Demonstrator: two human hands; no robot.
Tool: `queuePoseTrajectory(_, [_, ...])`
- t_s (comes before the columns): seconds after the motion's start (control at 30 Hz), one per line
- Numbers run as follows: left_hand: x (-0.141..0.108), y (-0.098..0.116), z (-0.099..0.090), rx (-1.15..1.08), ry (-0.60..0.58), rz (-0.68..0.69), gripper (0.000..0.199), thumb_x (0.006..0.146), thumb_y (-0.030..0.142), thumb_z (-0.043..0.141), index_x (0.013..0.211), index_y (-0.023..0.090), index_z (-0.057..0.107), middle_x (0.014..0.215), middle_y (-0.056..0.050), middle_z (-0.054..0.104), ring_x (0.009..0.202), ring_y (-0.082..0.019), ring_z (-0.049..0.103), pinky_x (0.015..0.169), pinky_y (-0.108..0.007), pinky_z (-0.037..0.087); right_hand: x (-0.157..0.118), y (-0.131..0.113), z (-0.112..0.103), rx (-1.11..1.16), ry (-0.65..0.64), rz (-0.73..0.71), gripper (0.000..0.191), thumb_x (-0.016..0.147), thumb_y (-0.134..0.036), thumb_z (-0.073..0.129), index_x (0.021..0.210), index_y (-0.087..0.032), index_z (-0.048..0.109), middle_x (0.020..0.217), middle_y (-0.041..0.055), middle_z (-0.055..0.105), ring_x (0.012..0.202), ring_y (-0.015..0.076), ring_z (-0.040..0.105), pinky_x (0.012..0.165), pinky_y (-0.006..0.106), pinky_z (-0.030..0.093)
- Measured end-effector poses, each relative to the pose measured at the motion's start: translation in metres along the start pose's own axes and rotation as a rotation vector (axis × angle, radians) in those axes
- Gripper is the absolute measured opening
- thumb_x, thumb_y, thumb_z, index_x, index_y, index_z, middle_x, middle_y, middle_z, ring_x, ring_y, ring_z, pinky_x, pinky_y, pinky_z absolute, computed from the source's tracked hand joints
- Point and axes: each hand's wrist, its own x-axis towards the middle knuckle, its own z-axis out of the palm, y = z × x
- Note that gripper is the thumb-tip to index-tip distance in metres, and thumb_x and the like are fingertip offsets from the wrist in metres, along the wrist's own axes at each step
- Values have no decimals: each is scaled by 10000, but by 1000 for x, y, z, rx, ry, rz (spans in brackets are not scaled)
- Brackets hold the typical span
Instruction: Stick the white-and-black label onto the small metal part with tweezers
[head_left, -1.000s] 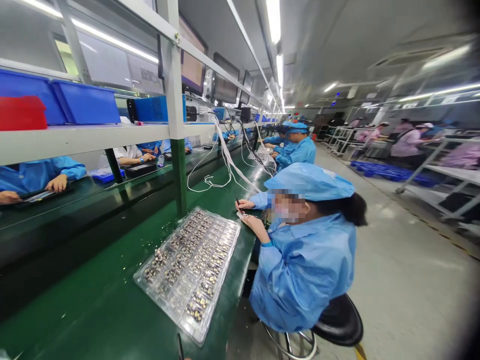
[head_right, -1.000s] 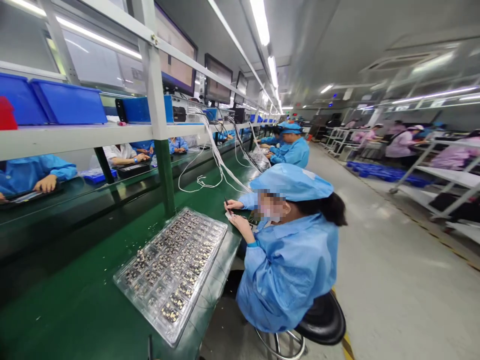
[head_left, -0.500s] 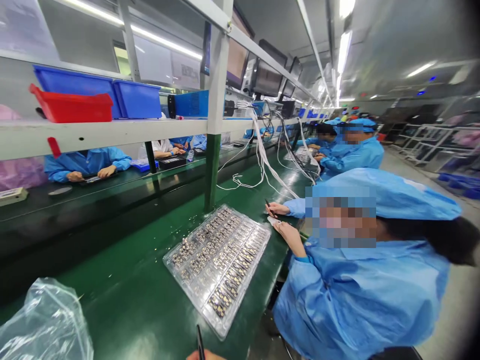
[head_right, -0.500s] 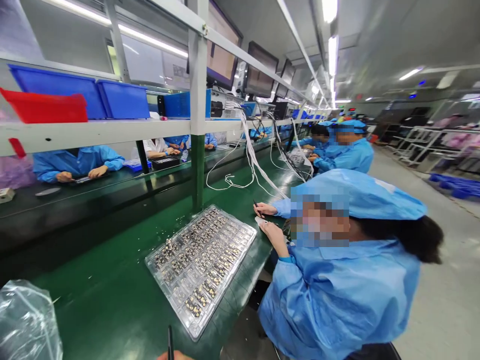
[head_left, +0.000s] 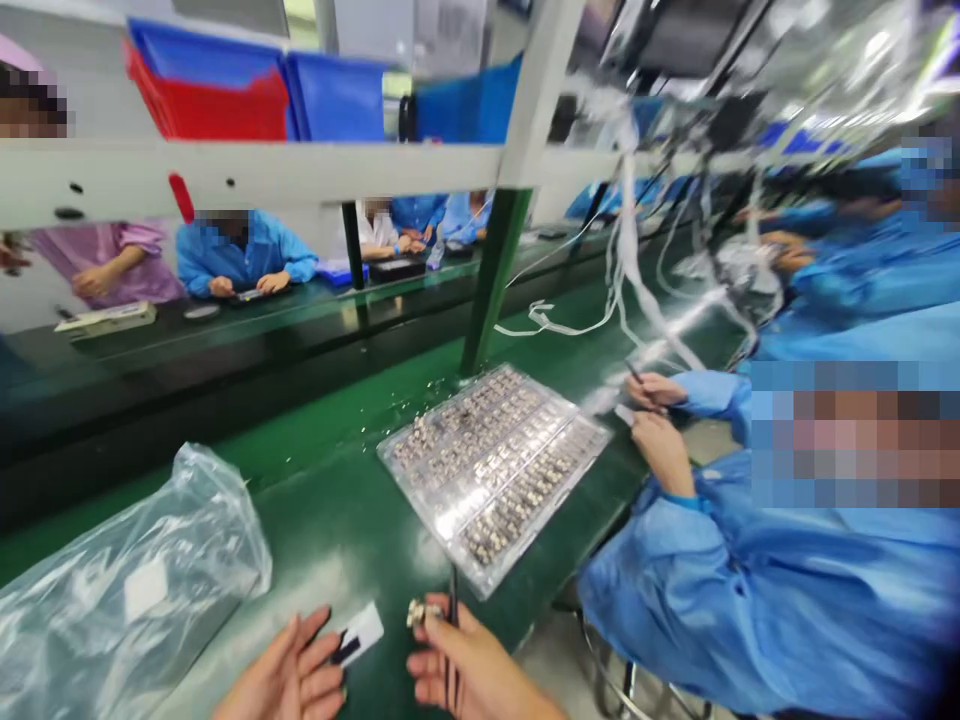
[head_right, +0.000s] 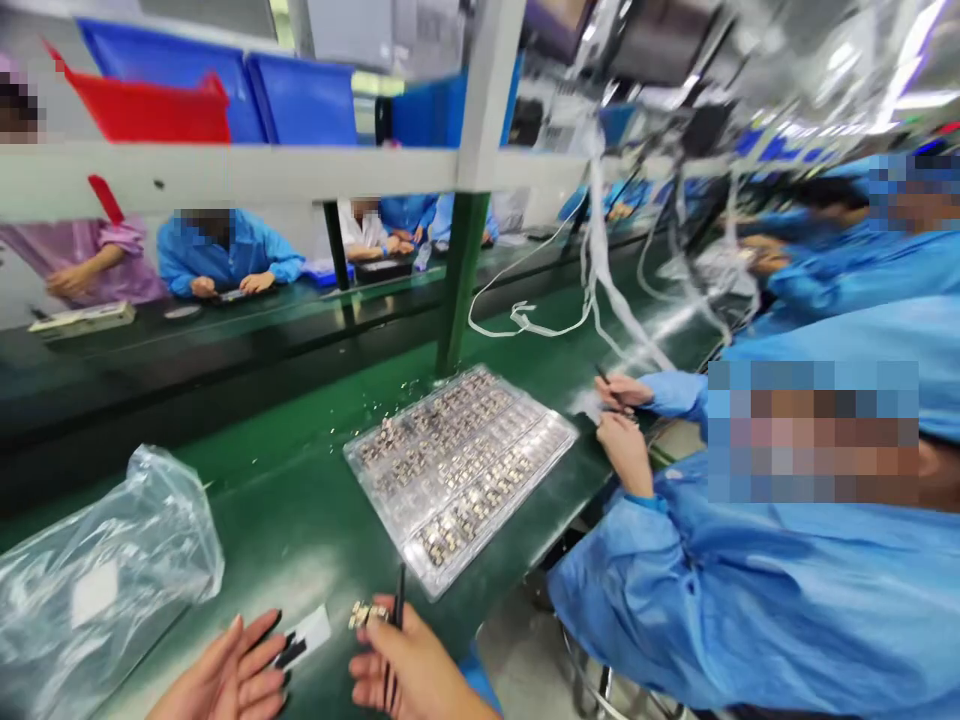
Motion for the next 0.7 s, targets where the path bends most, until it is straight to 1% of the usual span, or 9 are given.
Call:
queuePoseTrajectory(0.03, [-1, -1, -2, -8, -42, 2, 609, 752, 313, 599, 1274, 179, 315, 950, -70, 619, 724, -209, 609, 739, -365, 458, -4, -1, 1, 45, 26, -29, 680, 492, -479, 800, 981, -205, 415, 740, -39, 585, 577, 116, 592, 498, 219, 459])
queuePoseTrajectory(0.1, [-1, -2, -7, -6, -74, -9, 503, 775, 350, 565, 1208, 177, 376, 948, -68, 614, 749, -207, 609, 750, -362, 451, -10, -3, 4, 96, 89, -81, 640, 560, -432, 785, 1029, -209, 412, 808, -22, 585, 626, 114, 596, 530, 228, 473])
queuePoseTrajectory(0.2, [0, -1, -9, 10, -68, -19, 423, 782, 357, 552, 1150, 185, 432, 946, -59, 612, 757, -199, 609, 747, -353, 449, -15, -4, 9, 118, 187, -118, 674, 542, -431, 796, 1056, -204, 424, 832, -4, 589, 657, 115, 591, 557, 231, 487])
queuePoseTrajectory(0.33, [0, 0, -7, 18, -73, -18, 361, 787, 338, 549, 1111, 194, 476, 938, -49, 614, 745, -183, 609, 746, -342, 449, -19, -6, 12, 77, 304, -193, 742, 504, -455, 805, 1088, -185, 434, 867, 21, 594, 707, 121, 586, 617, 241, 511])
queuePoseTrajectory(0.43, [-1, -1, -7, 11, -78, -14, 361, 783, 336, 555, 1106, 193, 483, 926, -49, 615, 741, -182, 607, 755, -347, 449, -24, -14, 15, 9, 341, -246, 778, 500, -492, 790, 1117, -181, 430, 911, 39, 595, 763, 144, 591, 659, 266, 524])
queuePoseTrajectory(0.53, [-1, -1, -9, -18, -72, -29, 408, 768, 332, 573, 1134, 191, 460, 942, -57, 610, 746, -187, 605, 769, -356, 451, -31, -25, 17, -72, 364, -326, 762, 519, -510, 771, 1110, -174, 428, 883, 35, 599, 785, 165, 595, 675, 293, 529])
queuePoseTrajectory(0.63, [0, -1, -10, -28, -25, -23, 463, 746, 290, 602, 1165, 186, 432, 973, -75, 602, 748, -191, 603, 791, -375, 454, -40, -39, 14, -156, 386, -439, 692, 567, -522, 742, 1070, -164, 429, 811, 16, 604, 746, 166, 604, 680, 309, 523])
queuePoseTrajectory(0.7, [1, -2, -9, 11, 13, 7, 505, 726, 251, 624, 1182, 175, 419, 988, -92, 597, 747, -194, 601, 809, -401, 451, -48, -51, 9, -237, 428, -501, 679, 581, -542, 724, 1054, -152, 431, 786, 14, 611, 700, 162, 609, 686, 310, 511])
